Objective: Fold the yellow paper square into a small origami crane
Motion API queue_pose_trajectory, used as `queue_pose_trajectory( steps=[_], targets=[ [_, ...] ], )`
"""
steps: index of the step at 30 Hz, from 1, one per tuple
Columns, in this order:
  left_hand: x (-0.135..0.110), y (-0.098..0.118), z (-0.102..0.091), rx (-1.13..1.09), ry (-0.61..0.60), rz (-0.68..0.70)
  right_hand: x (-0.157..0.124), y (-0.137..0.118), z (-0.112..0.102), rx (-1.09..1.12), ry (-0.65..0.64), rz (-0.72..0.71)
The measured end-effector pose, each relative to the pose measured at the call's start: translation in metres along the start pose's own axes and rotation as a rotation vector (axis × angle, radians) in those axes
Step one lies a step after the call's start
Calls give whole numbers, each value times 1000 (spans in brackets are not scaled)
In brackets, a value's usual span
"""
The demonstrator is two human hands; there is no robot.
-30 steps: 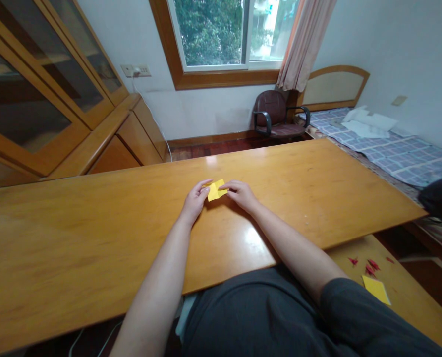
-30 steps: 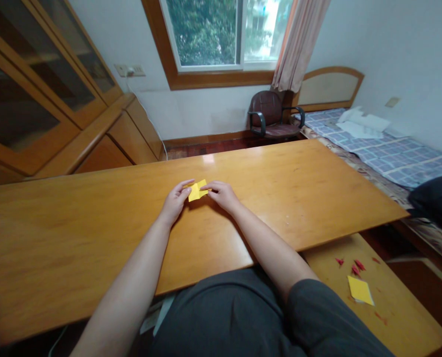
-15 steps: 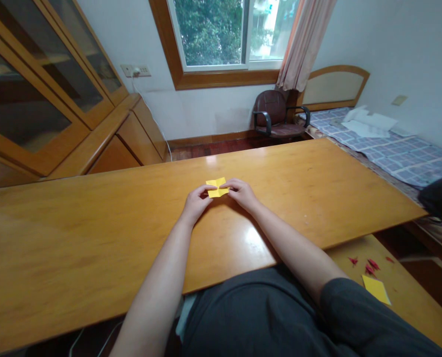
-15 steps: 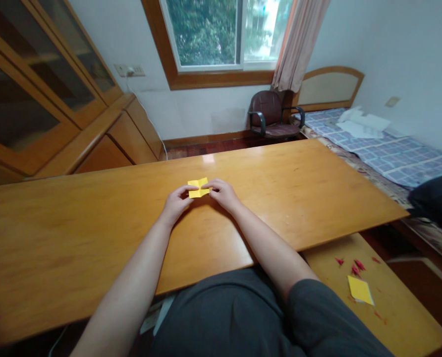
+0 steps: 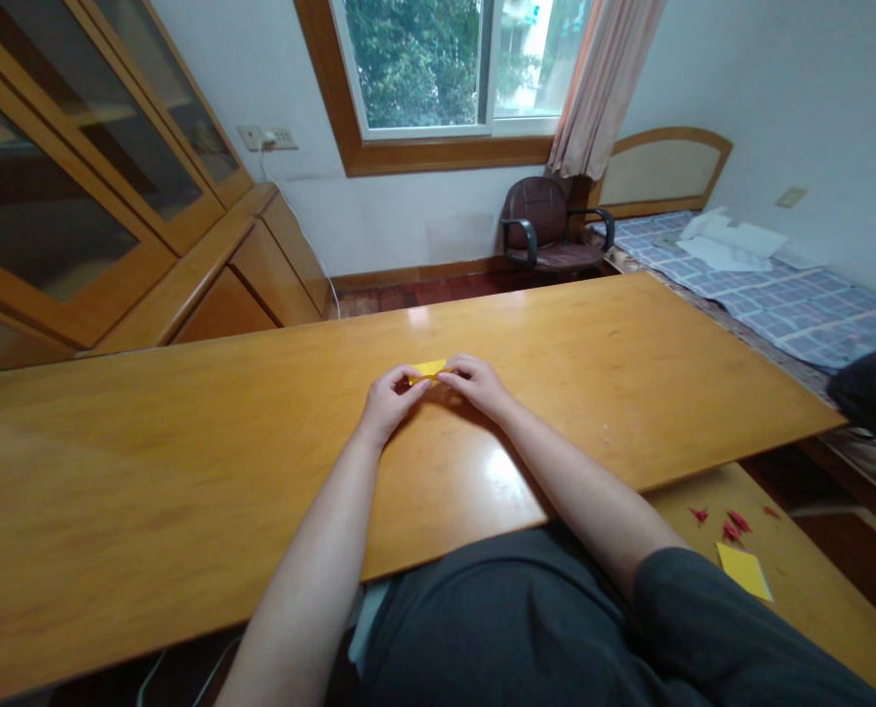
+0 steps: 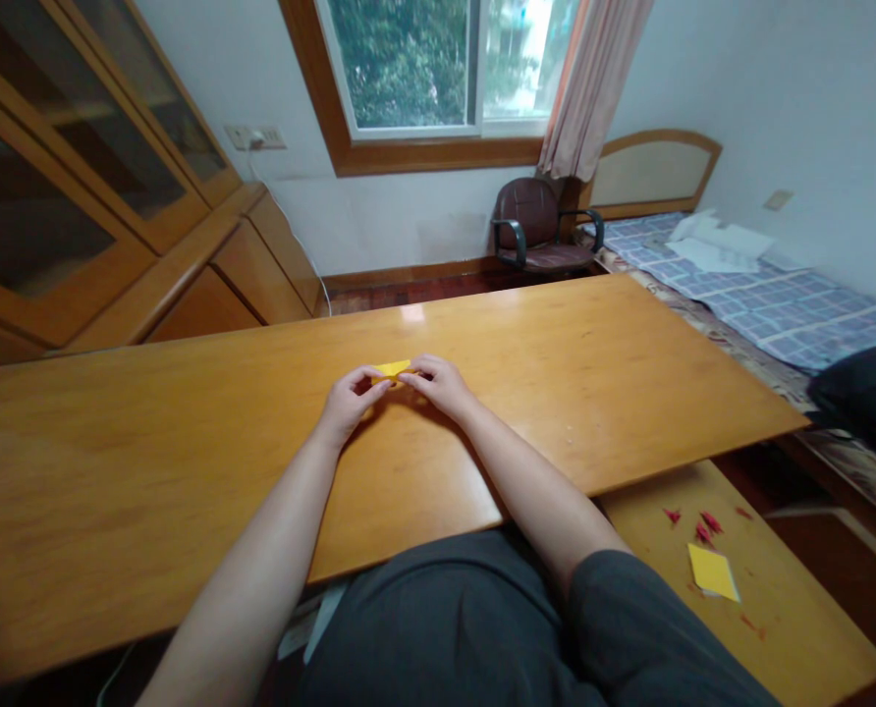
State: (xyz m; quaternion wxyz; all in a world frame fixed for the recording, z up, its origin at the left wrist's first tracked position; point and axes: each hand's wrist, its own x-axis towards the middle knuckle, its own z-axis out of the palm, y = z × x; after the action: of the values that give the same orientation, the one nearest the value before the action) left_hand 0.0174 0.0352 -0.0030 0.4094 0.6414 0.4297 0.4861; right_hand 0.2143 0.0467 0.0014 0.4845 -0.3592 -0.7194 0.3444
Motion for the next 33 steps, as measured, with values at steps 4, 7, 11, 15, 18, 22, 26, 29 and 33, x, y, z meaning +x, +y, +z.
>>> queue_pose_trajectory(
  steps=[4, 7, 11, 15, 18, 22, 26, 29, 33],
  targets=[
    [0, 0, 0, 30, 7, 9, -1, 0, 1, -6, -9, 15],
    [0, -2, 0, 48, 17, -1, -1, 2, 2, 18, 10, 51],
    [0, -9, 0, 71, 24, -15, -2, 4, 3, 52, 32, 135],
    [0, -13, 2, 54, 38, 11, -3, 4, 4, 94, 23, 184],
    [-1, -11, 4, 20, 39, 43, -3, 4, 4, 81, 22, 183],
    [-2, -2, 5, 30, -18, 25, -3, 3, 4, 21, 29, 150],
    [-2, 1, 5, 18, -8, 13, -3, 2, 4, -33, 28, 85],
    [-1, -2, 5, -3, 7, -5, -2, 3, 4, -43, 14, 46],
    [-1, -5, 6, -88, 21, -91, -1, 9, 4, 9, 30, 38]
  ],
)
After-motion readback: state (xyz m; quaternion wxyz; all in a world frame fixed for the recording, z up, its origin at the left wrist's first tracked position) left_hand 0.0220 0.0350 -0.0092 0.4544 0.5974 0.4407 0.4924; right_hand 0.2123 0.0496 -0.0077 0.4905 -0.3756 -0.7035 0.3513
